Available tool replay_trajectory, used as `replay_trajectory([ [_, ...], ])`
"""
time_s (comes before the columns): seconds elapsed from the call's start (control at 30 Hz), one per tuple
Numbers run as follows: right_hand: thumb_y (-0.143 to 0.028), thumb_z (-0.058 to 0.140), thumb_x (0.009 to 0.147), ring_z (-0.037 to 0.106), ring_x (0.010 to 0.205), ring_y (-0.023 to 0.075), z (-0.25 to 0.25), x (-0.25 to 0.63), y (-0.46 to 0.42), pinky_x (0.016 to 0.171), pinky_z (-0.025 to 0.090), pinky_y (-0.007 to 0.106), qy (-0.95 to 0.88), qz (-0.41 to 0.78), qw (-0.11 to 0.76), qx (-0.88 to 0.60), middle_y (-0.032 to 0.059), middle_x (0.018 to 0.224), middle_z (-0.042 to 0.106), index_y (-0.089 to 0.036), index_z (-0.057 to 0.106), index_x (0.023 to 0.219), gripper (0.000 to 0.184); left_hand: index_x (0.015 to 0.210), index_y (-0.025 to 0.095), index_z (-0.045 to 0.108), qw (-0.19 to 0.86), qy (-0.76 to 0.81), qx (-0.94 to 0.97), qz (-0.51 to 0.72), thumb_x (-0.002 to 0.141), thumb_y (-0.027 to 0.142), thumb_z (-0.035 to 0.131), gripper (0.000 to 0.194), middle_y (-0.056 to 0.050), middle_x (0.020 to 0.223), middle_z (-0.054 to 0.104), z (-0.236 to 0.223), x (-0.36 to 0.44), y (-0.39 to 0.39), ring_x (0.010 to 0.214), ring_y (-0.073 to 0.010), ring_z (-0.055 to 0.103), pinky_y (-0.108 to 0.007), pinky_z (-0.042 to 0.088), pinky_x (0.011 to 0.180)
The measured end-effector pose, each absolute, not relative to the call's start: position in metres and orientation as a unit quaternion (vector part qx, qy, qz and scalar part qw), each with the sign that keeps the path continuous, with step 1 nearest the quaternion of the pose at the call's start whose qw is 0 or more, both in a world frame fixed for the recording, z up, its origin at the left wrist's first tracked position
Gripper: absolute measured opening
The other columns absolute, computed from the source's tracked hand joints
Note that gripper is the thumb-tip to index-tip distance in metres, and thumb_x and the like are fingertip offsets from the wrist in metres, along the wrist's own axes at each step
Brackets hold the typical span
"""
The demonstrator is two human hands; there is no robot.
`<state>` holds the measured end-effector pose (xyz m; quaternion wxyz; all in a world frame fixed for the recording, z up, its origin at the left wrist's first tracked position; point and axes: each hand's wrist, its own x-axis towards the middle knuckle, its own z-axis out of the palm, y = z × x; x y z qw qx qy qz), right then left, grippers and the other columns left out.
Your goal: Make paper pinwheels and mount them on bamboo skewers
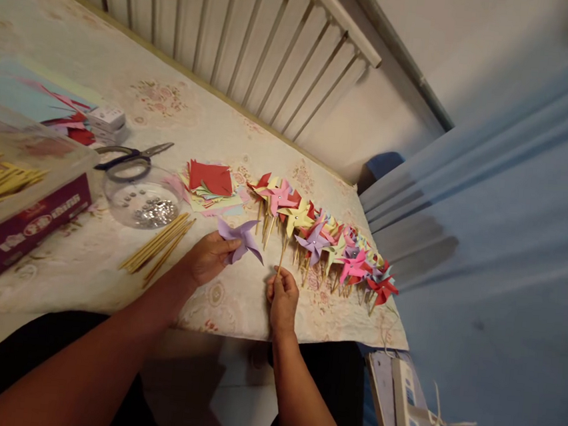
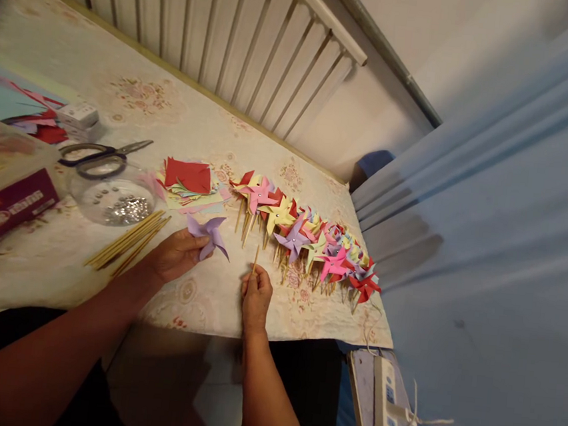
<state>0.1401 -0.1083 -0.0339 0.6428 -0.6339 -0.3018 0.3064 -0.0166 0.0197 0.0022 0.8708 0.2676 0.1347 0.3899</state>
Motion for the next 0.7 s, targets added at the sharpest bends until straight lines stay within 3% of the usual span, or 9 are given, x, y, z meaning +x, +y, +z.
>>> replay_trajectory([
  [0.7,-0.039,0.060,0.082,0.037,0.040,0.0043,-0.0340,0.1387,-0.1050,0.035,0.027,0.017,-0.284,0.304,0.646,-0.640,-0.0066,0.066,0.056,-0.020,0.060,0.103,0.029,0.075,0.016,0.069,0.865,0.174,0.302,0.360,0.061,0.023,0.083,0.020,0.002,0.063,0.062,-0.0080,-0.0075,0.0175,0.055,-0.0079,0.050,-0.020,0.040,0.054],
])
